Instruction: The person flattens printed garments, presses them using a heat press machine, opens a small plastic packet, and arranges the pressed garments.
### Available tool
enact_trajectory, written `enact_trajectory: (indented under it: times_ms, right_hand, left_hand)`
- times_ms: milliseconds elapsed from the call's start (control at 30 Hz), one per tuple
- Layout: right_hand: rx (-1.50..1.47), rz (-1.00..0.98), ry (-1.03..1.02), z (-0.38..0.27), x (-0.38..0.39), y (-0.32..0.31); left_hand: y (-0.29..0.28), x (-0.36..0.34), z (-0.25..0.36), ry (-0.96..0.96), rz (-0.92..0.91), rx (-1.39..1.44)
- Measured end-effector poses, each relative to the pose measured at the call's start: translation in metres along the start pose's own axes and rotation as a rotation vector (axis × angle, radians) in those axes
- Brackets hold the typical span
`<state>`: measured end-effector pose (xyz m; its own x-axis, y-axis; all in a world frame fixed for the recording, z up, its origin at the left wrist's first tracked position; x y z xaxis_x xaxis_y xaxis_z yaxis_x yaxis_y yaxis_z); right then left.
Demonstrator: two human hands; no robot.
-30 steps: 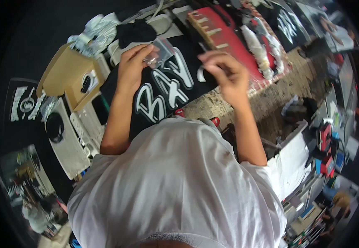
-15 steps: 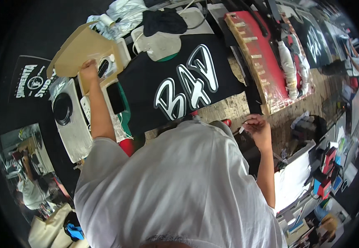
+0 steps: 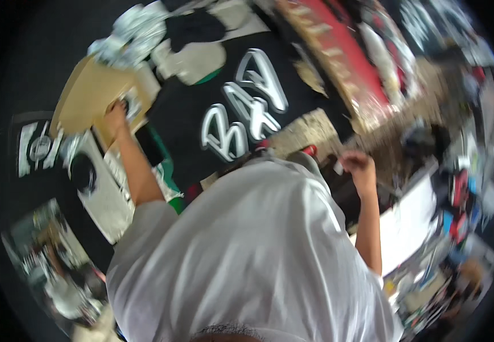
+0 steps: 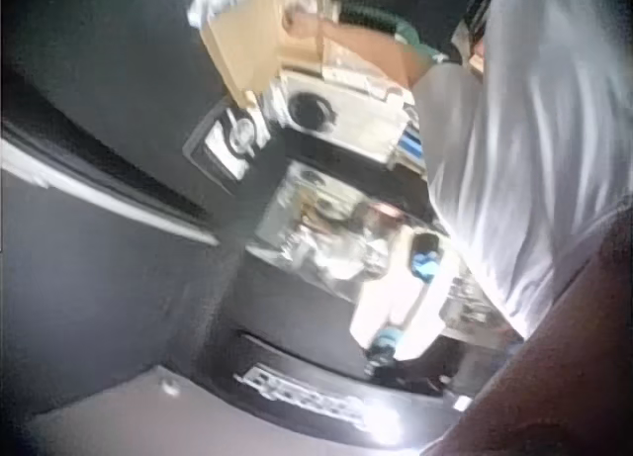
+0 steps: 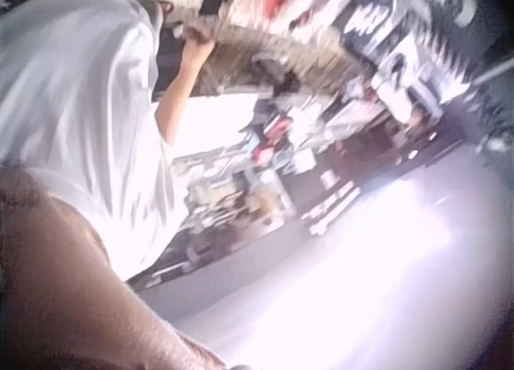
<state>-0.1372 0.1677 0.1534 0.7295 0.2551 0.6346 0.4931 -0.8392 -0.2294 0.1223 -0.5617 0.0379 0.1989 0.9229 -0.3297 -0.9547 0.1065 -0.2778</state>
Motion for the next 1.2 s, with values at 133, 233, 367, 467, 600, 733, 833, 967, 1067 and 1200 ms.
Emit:
enact_trajectory:
  times_ms: [133,233,367,467,600,733,833,967,1067,1200]
  right_hand:
    - [-0.036,0.083,-0.018,-0.002,-0.007,-0.019]
    - [-0.224,0.126,0.008,0.003,-0.001,-0.043]
    - [-0.374,0.338,0.041,0.053,0.004,-0.084]
    - [-0.556,0.439,0.049,0.075,0.015,-0.102]
    - [-0.704,0.481,0.033,0.087,0.026,-0.136]
    - [-0.674,0.579,-0.028,0.095,0.019,-0.195]
    - [-0.713,0.651,-0.034,0.102,0.004,-0.257]
    - [-0.865,0.626,-0.110,0.113,-0.037,-0.350]
    - [-0.927,0.516,-0.099,0.085,-0.060,-0.408]
    - [-0.925,0.269,-0.123,0.048,-0.102,-0.471]
  left_hand:
    - [0.120,0.097,0.132,-0.126,-0.291,0.226]
    - [0.179,0.165,0.192,-0.001,-0.625,0.406]
    - [0.256,0.246,0.282,0.025,-0.966,0.564]
    - [0.294,0.275,0.333,0.049,-1.136,0.655]
    - [0.351,0.302,0.379,0.064,-1.272,0.704]
    - [0.402,0.315,0.403,0.005,-1.182,0.671]
    - [0.441,0.323,0.413,-0.006,-1.103,0.575]
    - [0.490,0.336,0.423,0.019,-0.798,0.325]
    - [0.516,0.344,0.427,-0.018,-0.652,0.348]
    - [0.544,0.351,0.419,-0.122,-0.652,0.432]
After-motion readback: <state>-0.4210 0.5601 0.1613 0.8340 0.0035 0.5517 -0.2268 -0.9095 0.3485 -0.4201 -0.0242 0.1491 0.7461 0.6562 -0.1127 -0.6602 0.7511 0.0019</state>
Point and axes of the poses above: each hand's wrist, its own x-axis away from the middle knuckle, its own y-axis out of the palm, z = x × y, the point moved 1 cm from there along -x, towards the middle knuckle, and after that the axes turned 14 degrees about y, right-handed, at the moved point
